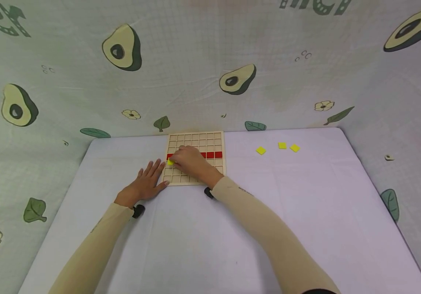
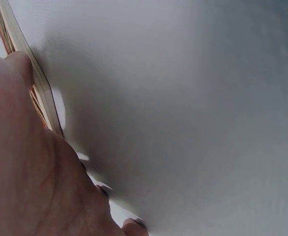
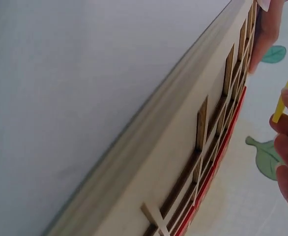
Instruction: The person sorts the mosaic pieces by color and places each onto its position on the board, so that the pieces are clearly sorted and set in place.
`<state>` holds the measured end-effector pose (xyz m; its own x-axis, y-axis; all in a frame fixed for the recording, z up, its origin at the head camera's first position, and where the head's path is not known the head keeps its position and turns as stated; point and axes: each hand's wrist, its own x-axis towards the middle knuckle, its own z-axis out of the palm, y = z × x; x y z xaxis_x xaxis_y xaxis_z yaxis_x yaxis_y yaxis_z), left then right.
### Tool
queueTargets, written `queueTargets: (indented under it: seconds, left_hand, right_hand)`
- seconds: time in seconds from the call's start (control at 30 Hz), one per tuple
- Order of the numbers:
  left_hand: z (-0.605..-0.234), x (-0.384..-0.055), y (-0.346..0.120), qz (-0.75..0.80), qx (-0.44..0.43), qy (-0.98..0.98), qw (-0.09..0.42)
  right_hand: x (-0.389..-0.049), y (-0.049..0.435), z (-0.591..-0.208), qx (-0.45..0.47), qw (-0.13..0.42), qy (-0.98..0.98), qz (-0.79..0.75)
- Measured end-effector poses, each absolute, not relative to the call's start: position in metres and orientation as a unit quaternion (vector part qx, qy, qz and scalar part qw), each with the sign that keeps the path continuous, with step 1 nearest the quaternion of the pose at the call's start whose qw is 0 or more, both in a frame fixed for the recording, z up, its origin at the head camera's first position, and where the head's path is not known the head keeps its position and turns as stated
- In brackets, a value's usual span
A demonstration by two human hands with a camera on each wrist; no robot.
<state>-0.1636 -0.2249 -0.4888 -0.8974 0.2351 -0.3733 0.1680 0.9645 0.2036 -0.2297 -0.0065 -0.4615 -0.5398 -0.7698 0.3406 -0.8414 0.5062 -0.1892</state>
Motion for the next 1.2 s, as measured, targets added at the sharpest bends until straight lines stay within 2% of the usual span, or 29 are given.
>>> queueTargets:
  seconds: [0.7,1.2]
  left_hand:
    - [-0.475,-0.159,-0.219,0.088,0.111,0.969,0.202]
    - [-0.473,-0.158,-0.218,0.073,0.108,0.971,0.203]
  right_hand:
    - [-0.235,-0.031,-0.466,0.430,0.052,-0.895,0.105]
    - [-0.235,-0.042,-0.468,0.422,0.045,-0.903,0.068]
